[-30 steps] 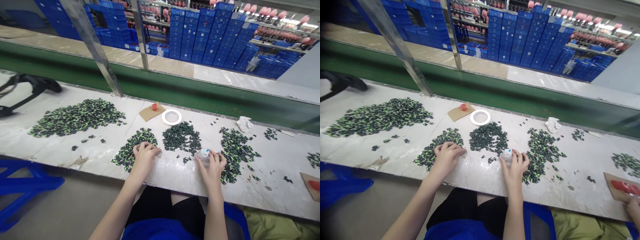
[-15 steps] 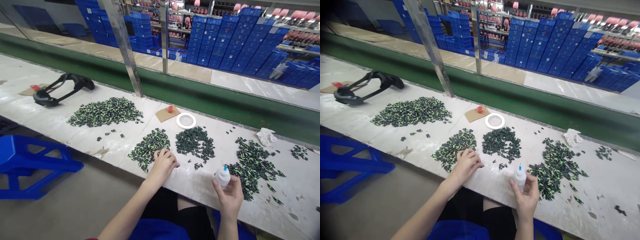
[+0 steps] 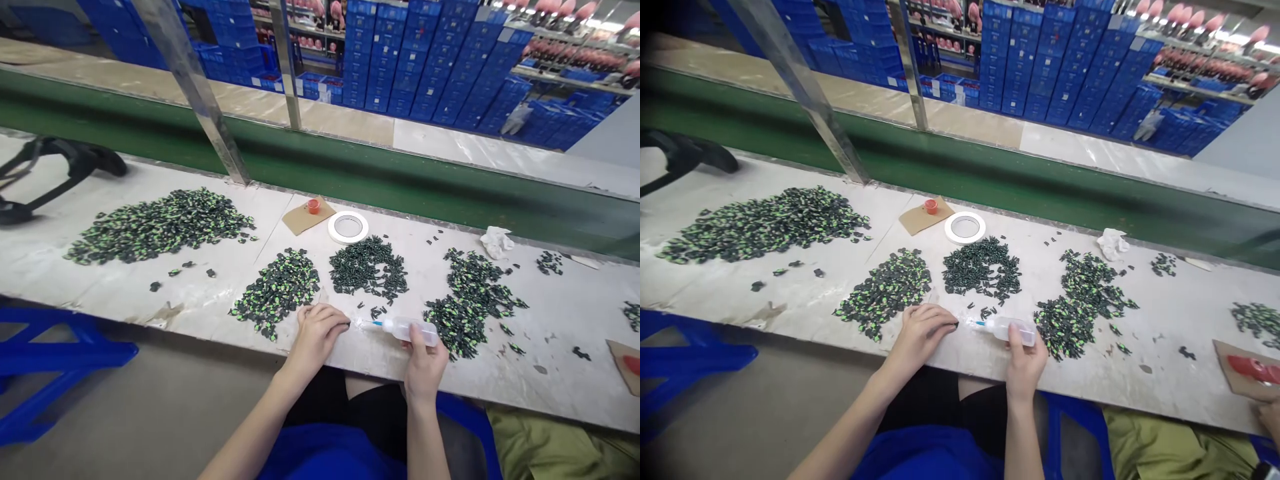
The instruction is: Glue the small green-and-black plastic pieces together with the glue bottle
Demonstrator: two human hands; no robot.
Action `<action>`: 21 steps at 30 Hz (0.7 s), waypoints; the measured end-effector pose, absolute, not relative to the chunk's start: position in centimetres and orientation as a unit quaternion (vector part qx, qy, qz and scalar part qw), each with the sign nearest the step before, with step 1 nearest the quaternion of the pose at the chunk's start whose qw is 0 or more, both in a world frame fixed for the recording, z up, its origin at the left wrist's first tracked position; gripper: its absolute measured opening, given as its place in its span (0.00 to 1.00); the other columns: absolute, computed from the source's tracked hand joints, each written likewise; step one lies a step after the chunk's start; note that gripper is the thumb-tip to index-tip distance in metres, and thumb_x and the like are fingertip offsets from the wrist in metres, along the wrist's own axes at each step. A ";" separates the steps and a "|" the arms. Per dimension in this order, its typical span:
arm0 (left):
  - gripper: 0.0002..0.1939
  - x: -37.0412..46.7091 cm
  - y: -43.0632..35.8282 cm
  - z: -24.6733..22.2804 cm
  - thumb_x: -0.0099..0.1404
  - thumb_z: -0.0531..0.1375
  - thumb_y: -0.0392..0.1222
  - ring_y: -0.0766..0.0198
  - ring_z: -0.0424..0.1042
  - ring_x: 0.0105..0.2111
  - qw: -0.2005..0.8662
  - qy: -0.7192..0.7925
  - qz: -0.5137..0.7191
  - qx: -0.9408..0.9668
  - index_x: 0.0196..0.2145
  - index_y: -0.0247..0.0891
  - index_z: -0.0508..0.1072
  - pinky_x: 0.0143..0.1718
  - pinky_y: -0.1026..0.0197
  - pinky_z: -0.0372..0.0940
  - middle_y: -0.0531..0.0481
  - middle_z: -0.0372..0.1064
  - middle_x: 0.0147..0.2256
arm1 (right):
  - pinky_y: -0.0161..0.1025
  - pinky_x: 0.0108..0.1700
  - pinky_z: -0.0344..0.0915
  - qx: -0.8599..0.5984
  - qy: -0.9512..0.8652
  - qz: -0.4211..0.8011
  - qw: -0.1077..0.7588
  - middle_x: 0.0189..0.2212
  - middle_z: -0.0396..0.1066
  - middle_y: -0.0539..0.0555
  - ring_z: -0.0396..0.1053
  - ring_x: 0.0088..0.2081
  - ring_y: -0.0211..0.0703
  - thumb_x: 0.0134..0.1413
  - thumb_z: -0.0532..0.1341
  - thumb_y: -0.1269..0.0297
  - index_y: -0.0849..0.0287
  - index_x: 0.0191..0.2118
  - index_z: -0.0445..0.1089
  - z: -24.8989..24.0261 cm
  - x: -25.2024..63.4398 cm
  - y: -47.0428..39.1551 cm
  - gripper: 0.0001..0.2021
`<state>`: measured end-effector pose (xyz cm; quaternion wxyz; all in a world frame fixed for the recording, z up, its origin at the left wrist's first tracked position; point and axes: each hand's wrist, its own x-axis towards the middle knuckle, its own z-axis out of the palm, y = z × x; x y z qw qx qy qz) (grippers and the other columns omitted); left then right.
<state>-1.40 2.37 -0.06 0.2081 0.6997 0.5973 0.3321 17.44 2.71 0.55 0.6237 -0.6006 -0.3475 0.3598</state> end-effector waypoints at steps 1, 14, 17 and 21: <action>0.06 -1.3 2.3 -0.1 0.61 0.63 0.34 0.59 0.73 0.39 0.211 0.597 0.337 0.697 0.33 0.45 0.76 0.49 0.51 0.52 0.55 0.78 0.34 | 0.35 0.23 0.61 -0.611 -0.362 0.355 0.608 0.19 0.70 0.51 0.65 0.21 0.39 0.41 0.68 0.49 0.62 0.24 0.70 0.7 17.1 2.6 0.18; 0.08 -1.2 2.4 -0.8 0.54 0.69 0.37 0.59 0.76 0.34 0.215 0.624 0.376 0.650 0.32 0.44 0.76 0.50 0.49 0.53 0.56 0.80 0.29 | 0.36 0.27 0.64 -0.632 -0.438 0.370 0.521 0.21 0.74 0.53 0.69 0.25 0.43 0.45 0.65 0.51 0.62 0.26 0.72 1.5 15.6 2.6 0.16; 0.08 -1.2 2.4 -0.7 0.53 0.69 0.37 0.59 0.77 0.34 0.219 0.625 0.377 0.647 0.31 0.44 0.76 0.51 0.48 0.52 0.56 0.79 0.29 | 0.36 0.27 0.64 -0.634 -0.441 0.376 0.513 0.21 0.74 0.53 0.69 0.25 0.42 0.45 0.65 0.51 0.62 0.26 0.73 1.5 15.6 2.6 0.16; 0.07 -1.1 2.3 -0.6 0.53 0.69 0.38 0.59 0.77 0.33 0.222 0.626 0.380 0.644 0.31 0.45 0.76 0.51 0.48 0.52 0.56 0.79 0.29 | 0.36 0.28 0.64 -0.637 -0.440 0.376 0.509 0.21 0.73 0.53 0.69 0.25 0.42 0.46 0.65 0.52 0.62 0.26 0.73 1.5 15.5 2.6 0.16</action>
